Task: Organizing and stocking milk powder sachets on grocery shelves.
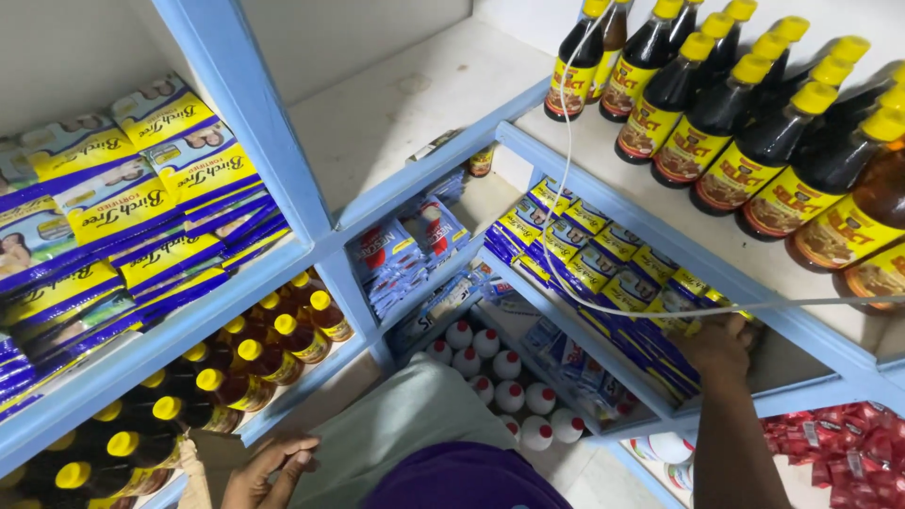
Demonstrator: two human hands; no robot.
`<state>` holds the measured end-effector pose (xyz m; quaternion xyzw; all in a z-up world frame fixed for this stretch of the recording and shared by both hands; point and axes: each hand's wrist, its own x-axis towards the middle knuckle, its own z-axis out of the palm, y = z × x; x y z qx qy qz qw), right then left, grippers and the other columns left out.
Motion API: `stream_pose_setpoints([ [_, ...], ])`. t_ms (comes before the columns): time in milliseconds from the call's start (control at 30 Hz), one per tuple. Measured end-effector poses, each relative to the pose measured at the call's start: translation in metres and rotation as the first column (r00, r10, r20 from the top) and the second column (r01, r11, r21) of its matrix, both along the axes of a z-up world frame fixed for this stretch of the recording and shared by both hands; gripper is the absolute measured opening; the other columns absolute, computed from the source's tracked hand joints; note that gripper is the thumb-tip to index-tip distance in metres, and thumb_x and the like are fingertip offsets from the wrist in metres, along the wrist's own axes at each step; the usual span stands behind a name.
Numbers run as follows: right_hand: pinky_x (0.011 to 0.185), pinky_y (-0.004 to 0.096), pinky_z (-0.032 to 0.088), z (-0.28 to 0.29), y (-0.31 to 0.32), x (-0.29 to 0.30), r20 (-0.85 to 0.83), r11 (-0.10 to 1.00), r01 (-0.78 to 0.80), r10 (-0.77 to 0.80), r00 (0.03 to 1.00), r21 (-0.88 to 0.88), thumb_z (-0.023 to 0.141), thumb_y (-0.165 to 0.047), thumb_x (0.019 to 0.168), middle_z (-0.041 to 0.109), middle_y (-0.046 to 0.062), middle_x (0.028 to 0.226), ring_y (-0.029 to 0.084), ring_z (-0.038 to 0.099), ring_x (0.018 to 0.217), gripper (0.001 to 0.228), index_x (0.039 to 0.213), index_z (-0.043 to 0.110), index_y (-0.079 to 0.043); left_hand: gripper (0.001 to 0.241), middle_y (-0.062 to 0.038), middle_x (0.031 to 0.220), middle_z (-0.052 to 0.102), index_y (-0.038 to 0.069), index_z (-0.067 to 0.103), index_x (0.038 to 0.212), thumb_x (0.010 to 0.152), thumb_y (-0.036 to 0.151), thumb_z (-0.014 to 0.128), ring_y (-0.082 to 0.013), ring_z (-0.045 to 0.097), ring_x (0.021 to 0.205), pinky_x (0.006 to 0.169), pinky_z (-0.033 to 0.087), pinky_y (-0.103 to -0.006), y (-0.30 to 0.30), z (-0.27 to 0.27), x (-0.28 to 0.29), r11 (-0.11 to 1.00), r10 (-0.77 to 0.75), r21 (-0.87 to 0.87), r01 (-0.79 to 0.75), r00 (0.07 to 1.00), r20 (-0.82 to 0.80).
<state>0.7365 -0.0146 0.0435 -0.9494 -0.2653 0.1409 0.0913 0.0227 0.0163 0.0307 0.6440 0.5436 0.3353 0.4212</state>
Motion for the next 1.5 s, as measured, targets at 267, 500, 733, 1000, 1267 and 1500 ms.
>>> stream_pose_setpoints([
  [267,0.110,0.058,0.045,-0.019,-0.026,-0.015,0.142,0.939,-0.055,0.007,0.990,0.340,0.082,-0.025,0.077,0.032,0.023,0.157,0.050,0.039,0.141,0.078,0.152,0.060,-0.025,0.026,-0.017,0.101,0.076,-0.004,0.074,0.115,0.092,0.003,0.063,-0.0240,0.078,0.088,0.082,0.063,-0.0386,-0.013,-0.053,-0.012,0.949,0.121,-0.315,-0.029,0.953,0.277],
  [500,0.104,0.056,0.041,-0.008,-0.012,-0.019,0.235,0.781,-0.158,0.014,0.972,0.604,0.082,-0.019,0.078,0.027,0.023,0.165,0.054,0.040,0.133,0.065,0.141,0.070,-0.017,0.027,-0.013,0.106,0.074,-0.002,0.071,0.118,0.093,0.006,0.062,-0.0226,0.077,0.089,0.082,0.064,-0.0388,-0.010,-0.052,-0.001,0.928,0.127,-0.372,0.017,0.926,0.357],
  [733,0.093,0.040,0.051,0.029,0.025,-0.171,-0.164,0.576,-0.326,0.639,0.751,0.750,0.074,-0.005,0.073,0.063,0.013,0.125,0.025,0.061,0.114,0.057,0.129,0.069,-0.008,0.024,-0.006,0.102,0.067,0.002,0.068,0.121,0.100,0.013,0.063,-0.0163,0.073,0.084,0.078,0.058,-0.0296,-0.020,-0.043,0.029,0.954,0.037,-0.282,0.105,0.889,0.457],
  [1000,0.108,0.033,0.038,0.064,0.029,-0.355,-0.182,0.217,-0.358,0.975,0.130,0.908,0.070,-0.006,0.075,0.067,0.012,0.122,0.024,0.058,0.121,0.052,0.127,0.068,-0.002,0.039,-0.002,0.122,0.066,0.013,0.060,0.137,0.101,0.028,0.057,-0.0144,0.073,0.083,0.070,0.052,-0.0252,-0.029,0.025,0.032,0.892,0.191,-0.451,0.032,0.878,0.440],
  [1267,0.105,0.043,0.047,0.079,0.020,-0.415,0.344,-0.389,-0.492,0.921,-0.184,0.779,0.071,0.006,0.068,0.054,0.015,0.124,0.035,0.055,0.125,0.058,0.125,0.069,-0.005,0.047,-0.009,0.139,0.058,0.021,0.046,0.146,0.100,0.021,0.056,-0.0211,0.071,0.096,0.077,0.058,-0.0337,-0.027,0.043,0.019,0.846,0.281,-0.514,0.138,0.705,0.651],
  [1500,0.104,0.042,0.050,0.111,0.022,-0.416,0.463,-0.358,-0.438,0.872,0.157,0.825,0.068,0.004,0.074,0.052,0.013,0.126,0.032,0.057,0.125,0.045,0.118,0.069,-0.007,0.047,-0.004,0.142,0.059,0.020,0.049,0.147,0.101,0.028,0.055,-0.0206,0.067,0.108,0.079,0.055,-0.0364,-0.024,0.032,0.032,0.819,0.324,-0.571,0.064,0.769,0.551],
])
